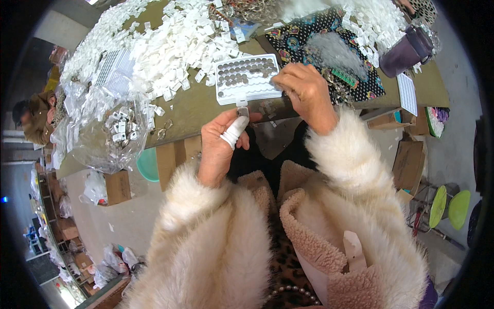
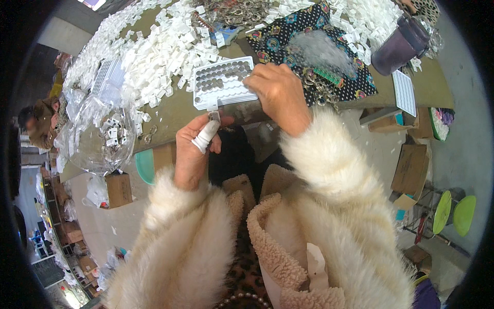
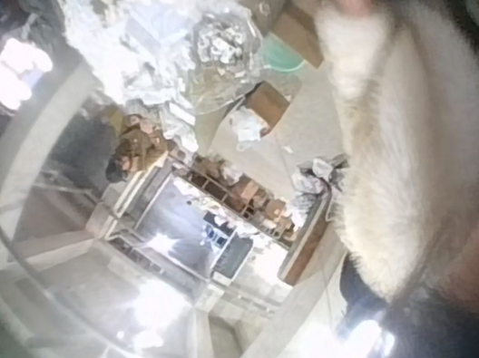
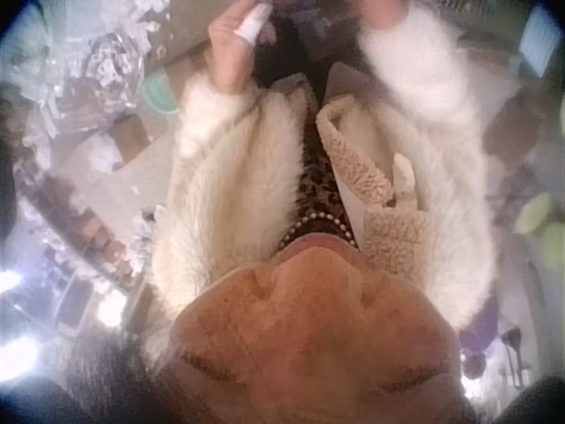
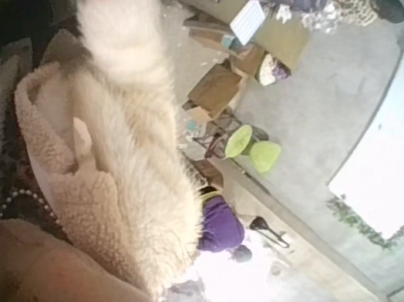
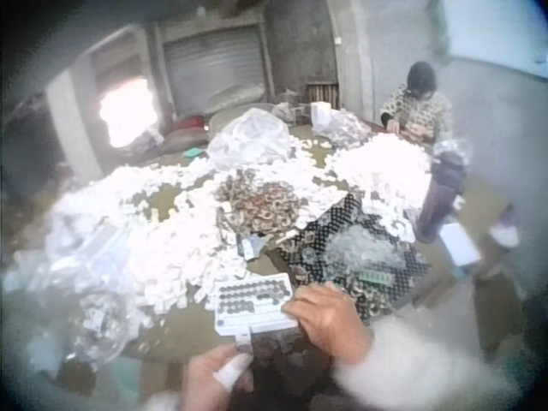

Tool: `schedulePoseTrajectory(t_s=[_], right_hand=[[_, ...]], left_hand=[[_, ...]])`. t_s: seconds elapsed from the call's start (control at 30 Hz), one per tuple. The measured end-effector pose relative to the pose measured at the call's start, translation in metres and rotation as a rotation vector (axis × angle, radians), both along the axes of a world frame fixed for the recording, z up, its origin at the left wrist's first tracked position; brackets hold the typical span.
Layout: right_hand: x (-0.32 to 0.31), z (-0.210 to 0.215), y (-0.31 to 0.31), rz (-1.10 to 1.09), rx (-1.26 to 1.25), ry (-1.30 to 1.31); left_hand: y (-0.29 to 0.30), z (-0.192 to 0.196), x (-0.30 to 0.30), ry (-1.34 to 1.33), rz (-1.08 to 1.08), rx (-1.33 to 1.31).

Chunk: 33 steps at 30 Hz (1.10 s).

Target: The person repeatedly picks small metal keychain parts and white plastic tags from a table, joins them together, and places the assembled units into a white tray. The process is repeated continuously with multiple items.

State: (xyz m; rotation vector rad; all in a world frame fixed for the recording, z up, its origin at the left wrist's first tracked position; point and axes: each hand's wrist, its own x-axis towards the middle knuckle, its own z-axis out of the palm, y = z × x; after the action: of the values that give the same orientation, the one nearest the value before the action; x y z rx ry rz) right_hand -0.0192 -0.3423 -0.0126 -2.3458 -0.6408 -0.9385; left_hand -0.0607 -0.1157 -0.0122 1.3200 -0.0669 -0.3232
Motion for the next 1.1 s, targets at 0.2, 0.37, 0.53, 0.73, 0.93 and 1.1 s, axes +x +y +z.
schedulePoseTrajectory(t_s=[0.2, 0.37, 0.53, 0.73, 0.93, 1.1], right_hand=[[0.008, 0.000, -0.005, 0.042, -0.076, 0.074], [0.012, -0.001, -0.011, 0.064, 0.122, 0.115], [0.016, 0.000, -0.016, 0.051, 0.277, 0.198], [0.020, 0.001, -0.004, 0.053, 0.032, 0.143], [0.020, 0.006, -0.006, 0.040, -0.122, 0.187], [0.020, 0.007, -0.006, 0.075, -0.175, 0.151]], left_hand=[[0.002, -0.002, 0.000, 0.042, -0.020, 0.031], [0.000, -0.002, 0.001, 0.041, -0.011, 0.031], [-0.005, 0.003, 0.004, 0.016, 0.014, 0.058], [-0.010, 0.005, 0.007, 0.046, 0.010, 0.072], [-0.010, 0.006, 0.011, 0.041, 0.004, 0.090], [-0.013, 0.009, 0.013, 0.044, -0.003, 0.053]])
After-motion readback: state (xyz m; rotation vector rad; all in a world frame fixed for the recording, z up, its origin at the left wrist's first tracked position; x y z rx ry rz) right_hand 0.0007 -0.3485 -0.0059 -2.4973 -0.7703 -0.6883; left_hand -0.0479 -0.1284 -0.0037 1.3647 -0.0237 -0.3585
